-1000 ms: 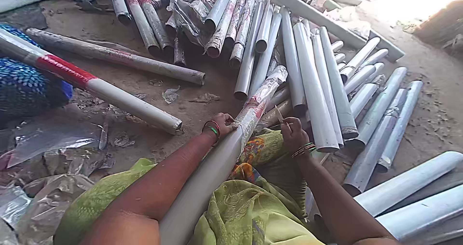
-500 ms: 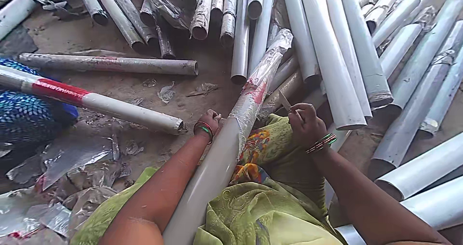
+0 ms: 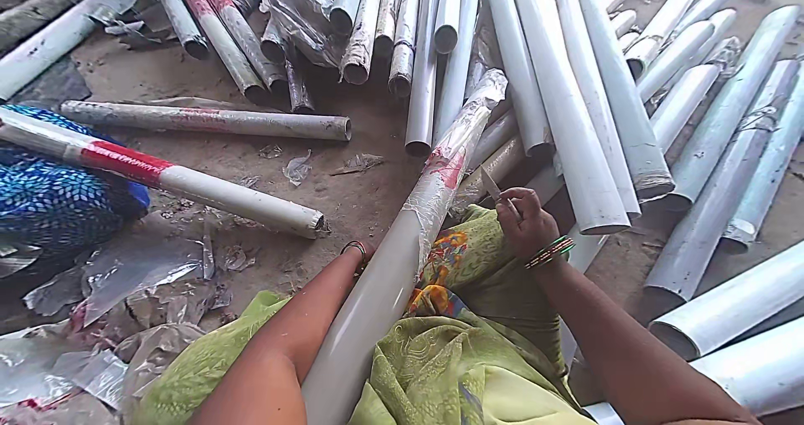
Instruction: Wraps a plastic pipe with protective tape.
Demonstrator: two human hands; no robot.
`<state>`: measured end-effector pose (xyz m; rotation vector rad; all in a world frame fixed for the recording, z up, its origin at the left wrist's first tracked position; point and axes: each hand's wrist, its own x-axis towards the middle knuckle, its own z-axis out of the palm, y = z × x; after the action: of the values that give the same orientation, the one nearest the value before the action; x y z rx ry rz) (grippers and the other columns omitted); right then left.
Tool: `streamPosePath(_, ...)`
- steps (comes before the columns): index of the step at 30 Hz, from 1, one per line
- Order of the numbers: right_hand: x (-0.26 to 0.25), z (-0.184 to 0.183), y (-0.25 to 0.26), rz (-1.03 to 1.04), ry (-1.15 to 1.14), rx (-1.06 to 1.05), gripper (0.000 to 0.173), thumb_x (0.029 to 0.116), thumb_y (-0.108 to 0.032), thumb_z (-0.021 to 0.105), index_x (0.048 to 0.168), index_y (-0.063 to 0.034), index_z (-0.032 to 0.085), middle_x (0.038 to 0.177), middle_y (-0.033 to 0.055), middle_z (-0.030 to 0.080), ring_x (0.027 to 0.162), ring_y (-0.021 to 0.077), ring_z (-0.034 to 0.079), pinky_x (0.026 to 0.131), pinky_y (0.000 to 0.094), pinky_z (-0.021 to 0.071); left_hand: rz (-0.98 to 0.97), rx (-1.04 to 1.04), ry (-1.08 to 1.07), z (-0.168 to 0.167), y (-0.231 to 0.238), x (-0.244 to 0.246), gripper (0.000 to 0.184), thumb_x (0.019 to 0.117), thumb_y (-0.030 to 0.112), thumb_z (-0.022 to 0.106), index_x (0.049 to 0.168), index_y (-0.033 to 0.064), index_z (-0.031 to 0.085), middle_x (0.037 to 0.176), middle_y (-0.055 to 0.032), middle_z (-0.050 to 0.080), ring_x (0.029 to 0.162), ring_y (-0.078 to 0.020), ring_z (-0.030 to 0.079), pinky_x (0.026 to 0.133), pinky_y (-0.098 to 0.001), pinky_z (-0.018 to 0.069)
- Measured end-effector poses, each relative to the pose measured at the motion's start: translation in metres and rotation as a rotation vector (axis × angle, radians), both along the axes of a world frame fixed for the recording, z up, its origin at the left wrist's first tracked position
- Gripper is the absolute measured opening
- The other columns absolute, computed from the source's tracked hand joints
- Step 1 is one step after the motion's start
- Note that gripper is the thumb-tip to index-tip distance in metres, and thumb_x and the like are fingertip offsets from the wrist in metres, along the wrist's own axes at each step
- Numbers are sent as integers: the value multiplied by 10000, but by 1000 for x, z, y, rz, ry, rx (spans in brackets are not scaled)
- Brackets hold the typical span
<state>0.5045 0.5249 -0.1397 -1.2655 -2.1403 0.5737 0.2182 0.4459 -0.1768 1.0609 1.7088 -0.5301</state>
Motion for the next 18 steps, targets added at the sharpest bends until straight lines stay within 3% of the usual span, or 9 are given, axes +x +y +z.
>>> streamPosePath(2,0,3,-1,8,-5,-14,350,1039,-242,507,1276,3,590,797,164,669,628,334,630,577,545,496,601,98,-84,-30,-1,-26,462,1128,261,387,1441,-70,460,1472,-253,500,1326,-319,547,1084,-437,442)
streamPosePath(4,0,4,-2,12,-4,-23,351,1040,-236,508,1288,1,587,817,171,677,649,346,641,593,558,504,965,205,-122,-39,-3,-54,435,1112,233,440,1485,9,432,1483,-224,488,1267,-332,568,1021,-477,470)
streamPosePath(7,0,7,-3,18,-21,-38,348,1046,-229,511,1291,5,592,859,190,693,711,388,666,638,593,511,1017,406,125,-46,-15,-105,377,1104,185,413,1414,1,525,1368,-211,574,1151,-285,613,976,-442,490)
streamPosePath(10,0,8,-4,36,-43,-17,336,1050,-213,526,1294,7,598,865,206,699,729,410,683,646,604,524,1095,724,4,-11,-13,-108,383,1103,141,423,1452,-5,483,1397,-260,550,1211,-339,600,1016,-465,477)
streamPosePath(12,-2,11,-4,33,-66,-39,329,1056,-213,526,1307,-12,596,870,213,695,740,417,680,658,609,521,983,864,-177,3,-1,-84,388,1099,188,468,1435,-3,501,1371,-276,569,1188,-380,610,1007,-521,473)
streamPosePath(14,-5,13,-4,32,-83,-59,326,1057,-208,523,1311,-14,591,884,223,693,754,427,681,669,618,517,714,915,-307,20,8,-47,359,1083,181,510,1370,-30,550,1321,-268,604,1142,-360,626,989,-514,481)
streamPosePath(18,-4,17,-6,19,-106,-87,336,1065,-210,522,1330,-12,580,915,244,698,800,447,692,710,634,522,196,888,-259,45,15,16,299,1043,193,600,1258,-4,662,1268,-224,640,1124,-332,641,1016,-509,477)
